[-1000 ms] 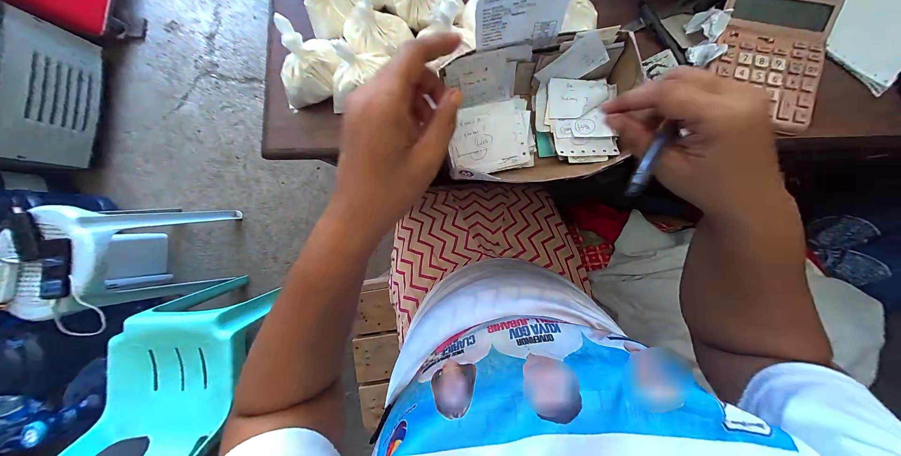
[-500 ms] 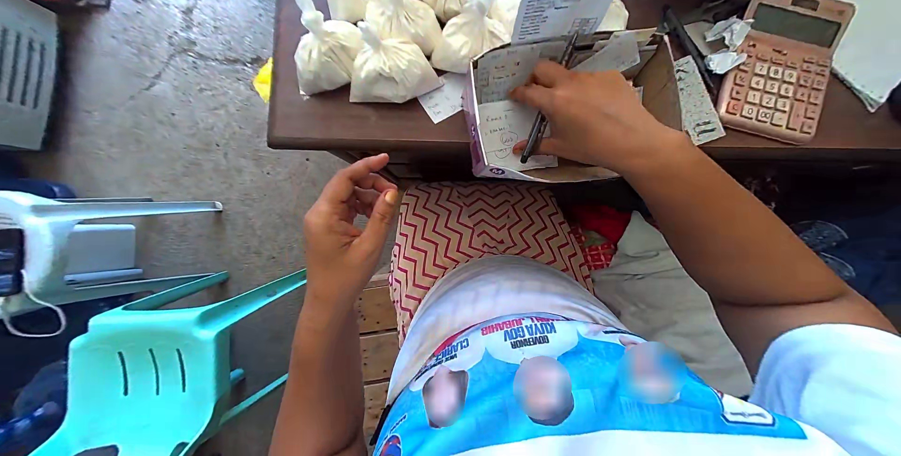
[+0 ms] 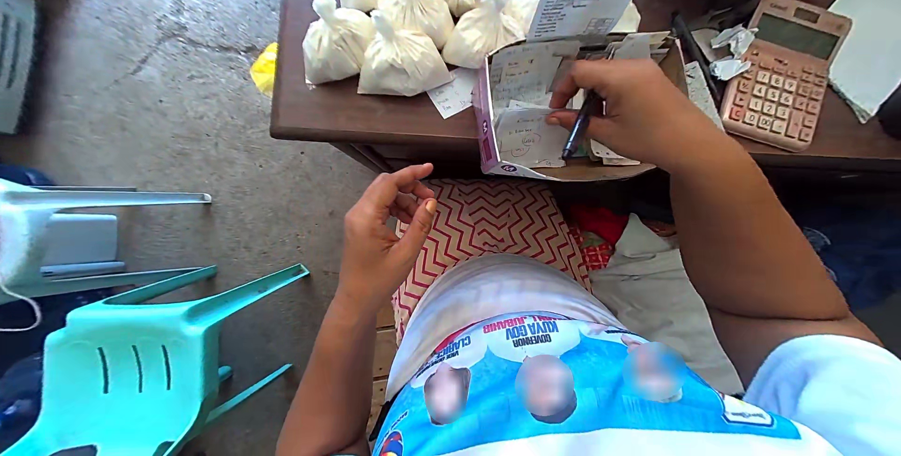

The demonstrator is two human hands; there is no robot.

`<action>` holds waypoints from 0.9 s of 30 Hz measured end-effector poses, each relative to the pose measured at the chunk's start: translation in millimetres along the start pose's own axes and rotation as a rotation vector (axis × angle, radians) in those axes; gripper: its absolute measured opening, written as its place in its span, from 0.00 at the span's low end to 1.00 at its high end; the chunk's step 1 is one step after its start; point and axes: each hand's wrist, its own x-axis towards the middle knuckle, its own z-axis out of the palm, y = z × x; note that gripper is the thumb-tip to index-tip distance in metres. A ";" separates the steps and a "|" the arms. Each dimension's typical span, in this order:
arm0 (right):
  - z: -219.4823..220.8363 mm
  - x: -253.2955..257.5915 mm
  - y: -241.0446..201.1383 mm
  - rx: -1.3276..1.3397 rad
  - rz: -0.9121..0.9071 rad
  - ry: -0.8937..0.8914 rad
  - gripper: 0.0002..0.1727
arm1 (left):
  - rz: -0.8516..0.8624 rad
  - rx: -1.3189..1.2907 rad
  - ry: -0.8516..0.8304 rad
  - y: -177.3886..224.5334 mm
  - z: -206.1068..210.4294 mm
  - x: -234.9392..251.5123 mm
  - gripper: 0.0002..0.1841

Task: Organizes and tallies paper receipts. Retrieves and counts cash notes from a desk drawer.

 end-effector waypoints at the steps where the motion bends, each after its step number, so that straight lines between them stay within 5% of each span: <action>1: -2.6 -3.1 -0.2 0.019 -0.011 0.015 0.09 | 0.003 -0.004 -0.005 0.4 1.6 0.1 0.20; 10: -17.3 -12.2 1.5 0.039 0.010 0.125 0.11 | 0.047 -0.030 -0.020 6.5 17.2 8.5 0.18; 15: -16.6 -10.5 0.1 0.064 -0.004 0.152 0.12 | 0.146 0.007 0.109 14.8 38.4 29.3 0.14; 18: -17.5 -10.9 -3.7 0.047 -0.071 0.185 0.12 | 0.078 0.083 0.094 43.3 47.0 56.4 0.23; 22: -19.0 -12.9 -12.1 -0.014 -0.142 0.250 0.10 | 0.325 0.080 0.129 19.4 71.7 89.3 0.33; 24: -17.8 -15.6 -14.5 -0.062 -0.170 0.300 0.10 | 0.228 0.054 0.103 32.6 74.3 93.3 0.27; 26: -14.9 -18.8 -15.7 -0.122 -0.214 0.366 0.10 | -0.045 0.019 -0.003 67.1 64.7 95.2 0.22; 27: -13.7 -20.0 -16.5 -0.156 -0.240 0.393 0.10 | 0.099 -0.013 0.076 50.4 71.4 94.6 0.22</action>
